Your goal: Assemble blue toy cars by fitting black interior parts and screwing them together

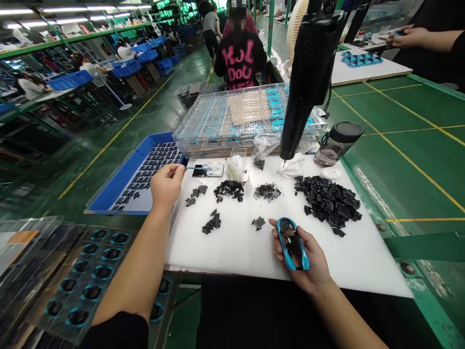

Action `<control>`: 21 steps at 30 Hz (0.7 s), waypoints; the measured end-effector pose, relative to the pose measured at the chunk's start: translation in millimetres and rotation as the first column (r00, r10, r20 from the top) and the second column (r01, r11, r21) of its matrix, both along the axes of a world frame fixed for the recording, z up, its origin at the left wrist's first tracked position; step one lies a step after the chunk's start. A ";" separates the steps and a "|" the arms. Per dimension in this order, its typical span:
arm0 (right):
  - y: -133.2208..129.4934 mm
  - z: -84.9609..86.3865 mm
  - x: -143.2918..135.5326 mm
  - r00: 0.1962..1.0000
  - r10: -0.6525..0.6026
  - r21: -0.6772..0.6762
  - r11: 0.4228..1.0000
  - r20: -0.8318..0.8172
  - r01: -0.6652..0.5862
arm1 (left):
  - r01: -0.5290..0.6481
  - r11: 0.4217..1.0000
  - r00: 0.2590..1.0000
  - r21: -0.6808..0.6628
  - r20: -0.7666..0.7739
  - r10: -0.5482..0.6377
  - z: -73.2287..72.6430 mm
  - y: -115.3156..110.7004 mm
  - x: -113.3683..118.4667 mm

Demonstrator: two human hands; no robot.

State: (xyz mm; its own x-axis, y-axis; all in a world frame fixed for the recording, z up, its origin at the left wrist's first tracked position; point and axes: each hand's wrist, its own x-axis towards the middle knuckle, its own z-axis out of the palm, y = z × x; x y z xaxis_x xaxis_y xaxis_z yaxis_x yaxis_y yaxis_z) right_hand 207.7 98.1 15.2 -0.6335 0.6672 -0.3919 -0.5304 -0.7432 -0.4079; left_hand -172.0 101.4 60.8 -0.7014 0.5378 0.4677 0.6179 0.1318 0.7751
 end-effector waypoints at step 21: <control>-16.1 5.9 -10.3 0.988 0.154 0.026 0.988 -0.016 -0.154 | 0.124 0.877 0.957 0.464 0.178 -0.229 45.9 -91.1 129.3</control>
State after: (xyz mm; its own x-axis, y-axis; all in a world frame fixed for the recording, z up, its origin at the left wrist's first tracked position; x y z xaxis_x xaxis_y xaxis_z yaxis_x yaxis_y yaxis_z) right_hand 197.4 81.9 21.1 -0.7359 0.5706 -0.3644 -0.4179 -0.8063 -0.4187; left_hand -42.7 10.3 106.7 -0.7276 0.4354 0.5302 0.4040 -0.3526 0.8440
